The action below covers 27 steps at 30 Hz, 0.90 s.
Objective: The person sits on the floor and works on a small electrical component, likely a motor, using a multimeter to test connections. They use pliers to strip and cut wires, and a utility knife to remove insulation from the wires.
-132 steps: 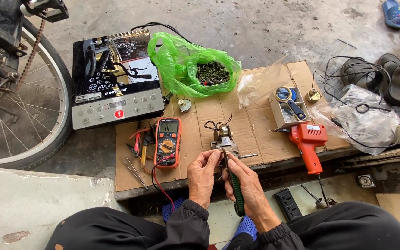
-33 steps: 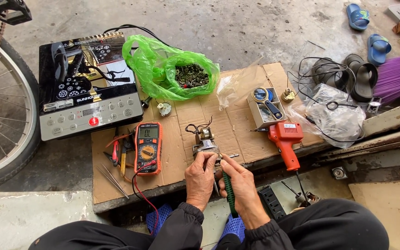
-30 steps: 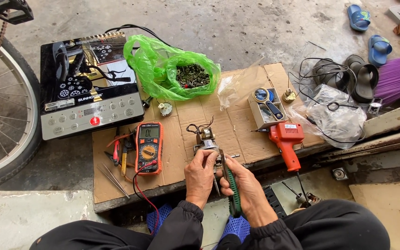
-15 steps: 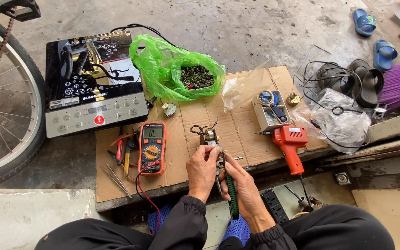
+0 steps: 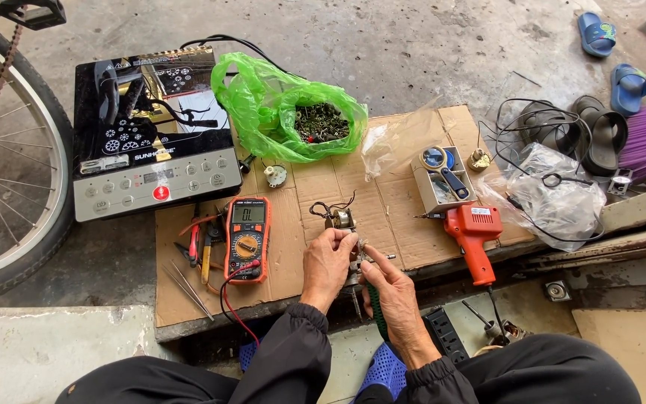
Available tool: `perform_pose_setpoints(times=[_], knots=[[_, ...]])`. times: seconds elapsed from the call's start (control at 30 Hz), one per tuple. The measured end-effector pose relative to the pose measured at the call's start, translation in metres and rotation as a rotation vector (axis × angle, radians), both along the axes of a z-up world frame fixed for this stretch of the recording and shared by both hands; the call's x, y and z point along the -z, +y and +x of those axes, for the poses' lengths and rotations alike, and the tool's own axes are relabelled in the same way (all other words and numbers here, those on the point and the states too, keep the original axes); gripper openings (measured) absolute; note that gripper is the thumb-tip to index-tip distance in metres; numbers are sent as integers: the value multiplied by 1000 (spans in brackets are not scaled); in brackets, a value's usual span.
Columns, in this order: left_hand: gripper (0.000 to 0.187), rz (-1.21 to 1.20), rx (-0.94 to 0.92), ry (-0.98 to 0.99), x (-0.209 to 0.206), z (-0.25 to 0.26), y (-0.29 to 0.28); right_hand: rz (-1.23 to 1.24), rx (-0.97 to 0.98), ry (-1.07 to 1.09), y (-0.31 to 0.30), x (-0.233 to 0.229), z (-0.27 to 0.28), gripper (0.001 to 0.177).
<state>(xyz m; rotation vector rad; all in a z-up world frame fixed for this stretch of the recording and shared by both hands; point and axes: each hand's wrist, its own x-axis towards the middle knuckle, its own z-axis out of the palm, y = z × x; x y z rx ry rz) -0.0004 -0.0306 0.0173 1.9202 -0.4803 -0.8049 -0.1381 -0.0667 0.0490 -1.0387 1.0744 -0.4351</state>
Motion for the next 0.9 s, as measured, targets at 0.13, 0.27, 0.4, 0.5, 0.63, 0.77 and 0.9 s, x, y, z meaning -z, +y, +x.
perform_pose_setpoints(times=[0.13,0.27,0.4,0.5,0.63,0.77,0.9], knots=[[26,-17,-9,-69,8,-6,0,-23,37,-8,0,3,2,57],[24,-155,-79,-333,26,-26,5,55,104,-53,1,-4,6,59],[22,-221,-77,-435,31,-37,10,92,133,-109,1,-7,8,57],[15,-324,-58,-597,31,-41,13,194,223,-156,-4,-7,9,47],[19,-205,-99,-479,27,-37,12,172,145,-75,-9,-8,8,51],[18,-64,-102,-343,25,-32,5,180,31,-105,-17,8,-4,56],[20,-61,-34,-349,17,-37,8,114,34,-7,-10,-19,0,54]])
